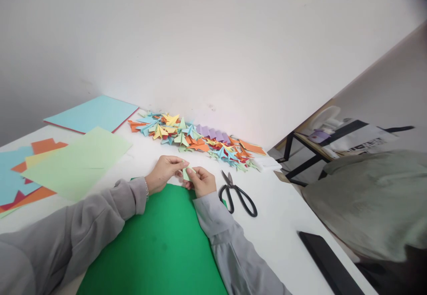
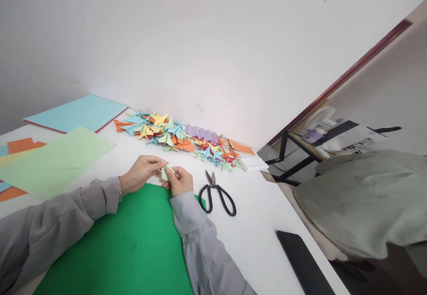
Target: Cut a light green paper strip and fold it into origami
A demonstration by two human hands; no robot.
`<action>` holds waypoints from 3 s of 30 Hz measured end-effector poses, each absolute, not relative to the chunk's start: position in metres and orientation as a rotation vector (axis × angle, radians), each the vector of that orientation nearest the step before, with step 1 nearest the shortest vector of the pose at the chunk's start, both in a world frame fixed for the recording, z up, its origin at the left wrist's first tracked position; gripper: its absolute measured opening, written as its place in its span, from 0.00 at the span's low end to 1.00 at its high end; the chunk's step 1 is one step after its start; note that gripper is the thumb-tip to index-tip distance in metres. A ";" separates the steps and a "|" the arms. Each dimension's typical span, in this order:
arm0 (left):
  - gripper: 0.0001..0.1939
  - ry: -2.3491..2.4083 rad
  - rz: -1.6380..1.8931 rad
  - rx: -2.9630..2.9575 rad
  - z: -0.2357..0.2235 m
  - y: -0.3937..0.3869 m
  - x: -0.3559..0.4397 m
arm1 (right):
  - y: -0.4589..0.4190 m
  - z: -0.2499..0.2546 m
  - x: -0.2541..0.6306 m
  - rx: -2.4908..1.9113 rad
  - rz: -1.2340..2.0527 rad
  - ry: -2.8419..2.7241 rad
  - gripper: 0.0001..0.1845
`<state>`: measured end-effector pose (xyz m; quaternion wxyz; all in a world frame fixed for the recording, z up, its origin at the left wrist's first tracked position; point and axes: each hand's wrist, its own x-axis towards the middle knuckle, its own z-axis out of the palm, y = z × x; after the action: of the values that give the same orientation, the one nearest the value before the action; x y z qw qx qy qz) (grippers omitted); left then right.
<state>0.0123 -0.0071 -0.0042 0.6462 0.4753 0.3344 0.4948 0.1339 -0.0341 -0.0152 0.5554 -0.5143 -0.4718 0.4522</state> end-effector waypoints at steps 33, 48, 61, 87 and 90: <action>0.13 0.760 1.118 1.132 -0.007 -0.006 0.012 | -0.033 -0.012 0.139 -1.165 1.225 -1.116 0.20; 0.13 0.871 1.149 1.164 -0.003 -0.007 0.012 | -0.033 -0.013 0.136 -1.190 1.110 -1.139 0.19; 0.14 0.830 1.101 1.182 -0.002 -0.008 0.012 | -0.034 -0.013 0.136 -1.171 1.120 -1.126 0.19; 0.13 0.845 1.087 1.243 0.001 -0.009 0.012 | -0.036 -0.009 0.135 -1.239 1.090 -1.062 0.19; 0.13 0.819 1.095 1.265 0.003 -0.011 0.012 | -0.036 -0.010 0.135 -1.227 1.067 -1.083 0.19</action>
<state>0.0116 -0.0106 0.0027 0.5967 0.5450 0.3528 0.4716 0.1345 -0.0363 -0.0096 0.5595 -0.5206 -0.4593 0.4527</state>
